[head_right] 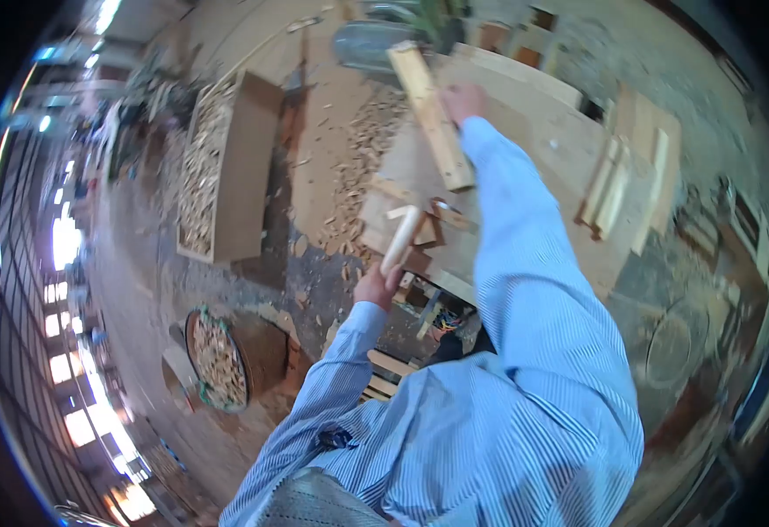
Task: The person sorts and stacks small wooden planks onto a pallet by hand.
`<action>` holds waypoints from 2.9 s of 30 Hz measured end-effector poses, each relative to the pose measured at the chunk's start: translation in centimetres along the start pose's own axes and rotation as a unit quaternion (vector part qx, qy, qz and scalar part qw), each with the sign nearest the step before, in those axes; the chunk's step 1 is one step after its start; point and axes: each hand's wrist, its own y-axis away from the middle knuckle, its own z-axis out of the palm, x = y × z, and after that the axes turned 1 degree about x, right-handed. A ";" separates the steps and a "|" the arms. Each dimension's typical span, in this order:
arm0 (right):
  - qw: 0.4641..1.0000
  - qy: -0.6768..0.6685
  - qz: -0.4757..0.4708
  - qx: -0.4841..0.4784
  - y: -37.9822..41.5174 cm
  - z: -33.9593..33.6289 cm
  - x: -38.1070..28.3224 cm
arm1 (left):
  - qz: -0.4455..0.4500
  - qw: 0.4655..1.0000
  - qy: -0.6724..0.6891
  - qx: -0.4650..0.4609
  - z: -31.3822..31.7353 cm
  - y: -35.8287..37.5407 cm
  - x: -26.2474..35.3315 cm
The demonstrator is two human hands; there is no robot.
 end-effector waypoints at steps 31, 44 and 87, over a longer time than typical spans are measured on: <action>0.889 -0.019 -0.390 -0.239 45.8 3.7 -10.4 | -0.521 0.460 0.715 0.071 19.3 27.6 -33.0; 0.979 -0.022 -0.172 -0.105 46.3 -5.3 -1.5 | 0.117 0.507 0.815 0.256 -31.7 -3.8 -32.5; 0.992 0.122 -0.001 -0.014 19.1 -2.9 0.9 | 0.057 0.997 0.045 0.041 0.0 5.9 -6.3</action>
